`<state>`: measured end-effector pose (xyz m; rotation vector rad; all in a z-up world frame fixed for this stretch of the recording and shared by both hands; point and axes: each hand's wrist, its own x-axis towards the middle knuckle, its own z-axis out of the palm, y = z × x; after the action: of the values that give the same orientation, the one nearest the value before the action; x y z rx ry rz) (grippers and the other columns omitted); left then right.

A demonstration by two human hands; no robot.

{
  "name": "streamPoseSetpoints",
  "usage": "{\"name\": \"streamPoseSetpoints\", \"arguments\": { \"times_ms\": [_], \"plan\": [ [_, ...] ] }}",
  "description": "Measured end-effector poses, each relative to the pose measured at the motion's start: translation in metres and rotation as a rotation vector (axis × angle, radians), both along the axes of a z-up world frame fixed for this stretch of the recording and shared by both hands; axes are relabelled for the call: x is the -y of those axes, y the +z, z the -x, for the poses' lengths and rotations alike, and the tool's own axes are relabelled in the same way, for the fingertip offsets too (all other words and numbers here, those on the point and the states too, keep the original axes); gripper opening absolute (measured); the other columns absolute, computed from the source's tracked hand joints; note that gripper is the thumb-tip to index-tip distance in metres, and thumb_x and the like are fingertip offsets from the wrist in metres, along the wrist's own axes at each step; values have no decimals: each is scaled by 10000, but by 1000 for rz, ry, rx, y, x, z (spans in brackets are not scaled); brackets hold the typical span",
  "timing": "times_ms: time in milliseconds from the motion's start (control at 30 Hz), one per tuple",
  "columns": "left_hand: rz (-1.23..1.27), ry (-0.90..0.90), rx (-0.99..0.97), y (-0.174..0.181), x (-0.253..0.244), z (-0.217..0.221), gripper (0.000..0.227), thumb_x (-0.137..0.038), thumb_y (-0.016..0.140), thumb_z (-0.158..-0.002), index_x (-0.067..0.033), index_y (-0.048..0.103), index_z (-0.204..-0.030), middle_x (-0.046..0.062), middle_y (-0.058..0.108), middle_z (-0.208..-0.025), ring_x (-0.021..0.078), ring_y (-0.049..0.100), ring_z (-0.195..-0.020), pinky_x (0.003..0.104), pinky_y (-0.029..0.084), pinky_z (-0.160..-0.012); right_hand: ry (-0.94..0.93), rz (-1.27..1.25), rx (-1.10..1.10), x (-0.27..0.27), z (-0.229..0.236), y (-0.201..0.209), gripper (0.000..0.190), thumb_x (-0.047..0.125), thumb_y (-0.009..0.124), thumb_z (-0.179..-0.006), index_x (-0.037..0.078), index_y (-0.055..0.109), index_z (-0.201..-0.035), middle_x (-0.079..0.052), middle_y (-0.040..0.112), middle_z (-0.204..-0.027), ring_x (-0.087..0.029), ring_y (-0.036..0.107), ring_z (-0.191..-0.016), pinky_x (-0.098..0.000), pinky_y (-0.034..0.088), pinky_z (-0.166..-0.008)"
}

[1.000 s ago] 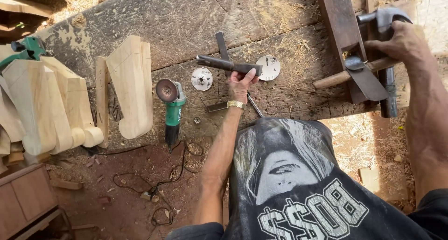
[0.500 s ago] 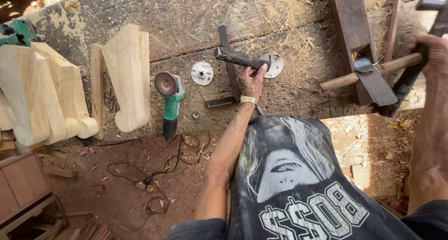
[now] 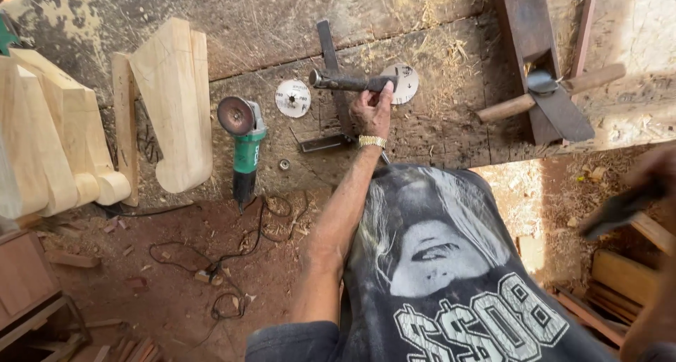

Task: The person picks up a sanding disc and a hammer from the workbench and repeatedly strikes the center of the disc to open its mounting hole. They then fit the disc onto the spindle of an angle grinder and tighten it, adjusting the disc by hand.

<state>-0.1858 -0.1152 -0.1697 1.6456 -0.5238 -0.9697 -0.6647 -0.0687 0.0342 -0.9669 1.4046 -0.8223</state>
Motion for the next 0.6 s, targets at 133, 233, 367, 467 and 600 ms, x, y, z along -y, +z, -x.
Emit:
{"name": "streamPoseSetpoints", "arguments": {
  "times_ms": [133, 233, 367, 467, 600],
  "plan": [
    [-56, 60, 386, -18, 5, 7, 351, -348, 851, -880, -26, 738, -960, 144, 595, -1062, 228, 681, -892, 408, 647, -718, 9, -179, -395, -22, -139, 19, 350, 431, 619, -1051, 153, 482, -1213, 0, 468, -865, -110, 521, -757, -368, 548, -647],
    [-51, -42, 481, 7, 7, 2, 326, -421, 775, -872, -106, 746, -952, 33, 756, -814, 160, 747, -745, 345, 626, -719, 165, -355, -451, -45, -138, -16, 403, 433, 684, -999, 87, 546, -1152, -38, 550, -857, -155, 554, -699, -408, 567, -609],
    [-55, -126, 542, 26, 3, -1, 326, -429, 762, -901, -106, 749, -943, 20, 751, -794, 154, 733, -749, 352, 601, -741, 375, -79, -519, -28, -152, 7, 404, 383, 749, -937, 92, 561, -1143, -60, 626, -886, -132, 620, -792, -353, 594, -676],
    [-41, -121, 503, 20, 8, -1, 343, -456, 752, -893, -114, 736, -925, 17, 757, -786, 139, 732, -728, 352, 611, -728, 464, 74, -257, -8, -168, 41, 511, 329, 694, -902, 74, 470, -1284, -48, 636, -857, -105, 659, -732, -315, 610, -622],
    [-117, -120, 535, 8, 6, -2, 309, -403, 769, -895, -96, 739, -890, 51, 753, -781, 166, 723, -711, 373, 598, -683, 521, -15, -256, 4, -197, 47, 551, 264, 665, -919, 132, 451, -1410, -62, 674, -789, -141, 636, -588, -348, 575, -484]
  ]
}}
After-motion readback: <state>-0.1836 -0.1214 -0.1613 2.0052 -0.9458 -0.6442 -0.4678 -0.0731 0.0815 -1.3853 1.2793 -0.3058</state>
